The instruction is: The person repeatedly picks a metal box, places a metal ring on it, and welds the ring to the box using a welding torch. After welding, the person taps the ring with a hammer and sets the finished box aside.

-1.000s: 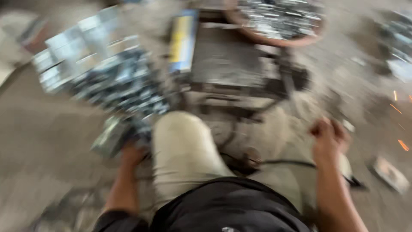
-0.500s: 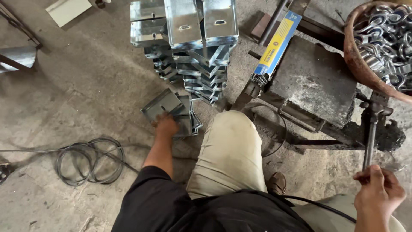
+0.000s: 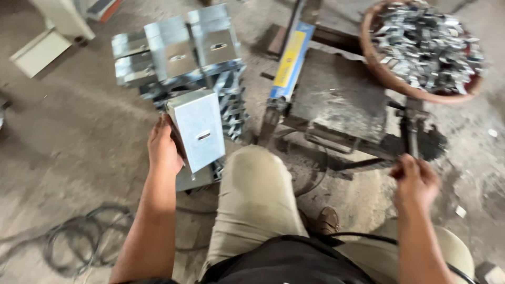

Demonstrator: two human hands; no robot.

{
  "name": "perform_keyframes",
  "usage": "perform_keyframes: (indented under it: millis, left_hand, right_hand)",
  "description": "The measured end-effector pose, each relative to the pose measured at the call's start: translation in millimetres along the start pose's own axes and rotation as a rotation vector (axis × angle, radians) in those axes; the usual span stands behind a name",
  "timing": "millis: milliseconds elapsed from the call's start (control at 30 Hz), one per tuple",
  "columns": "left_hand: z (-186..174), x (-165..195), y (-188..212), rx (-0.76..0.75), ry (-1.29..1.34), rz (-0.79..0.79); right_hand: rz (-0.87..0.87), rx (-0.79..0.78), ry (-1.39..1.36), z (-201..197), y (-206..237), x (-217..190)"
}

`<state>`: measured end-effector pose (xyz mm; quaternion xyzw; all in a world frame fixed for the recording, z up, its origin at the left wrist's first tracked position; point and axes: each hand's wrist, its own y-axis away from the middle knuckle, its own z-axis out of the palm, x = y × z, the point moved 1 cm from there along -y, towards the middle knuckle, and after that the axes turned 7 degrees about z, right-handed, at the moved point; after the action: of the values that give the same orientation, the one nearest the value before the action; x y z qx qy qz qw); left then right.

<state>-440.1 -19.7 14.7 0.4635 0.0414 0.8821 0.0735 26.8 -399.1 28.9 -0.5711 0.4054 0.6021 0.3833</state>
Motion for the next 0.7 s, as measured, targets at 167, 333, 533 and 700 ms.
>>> perform_keyframes:
  millis: [167,333,533,700]
  left_hand:
    - [153.4,-11.3,64.7,-0.432,-0.16,-0.057]
    - [280.0,-65.2,140.2,-0.926,-1.188,0.579]
    - [381.6,-163.9,165.9,-1.088,-1.735,0.457]
    - [406.1,-232.5,131.9,-0.963,-1.799,0.305]
  right_hand:
    - [0.073,-0.002,0.105,16.3,-20.7,13.6]
    - [0.159,-0.044,-0.079,7.4,-24.9,38.2]
    - [0.157,-0.073,-0.017,11.9,-46.8,44.3]
    - [-0.023,-0.197,0.294,16.8,-49.0,25.9]
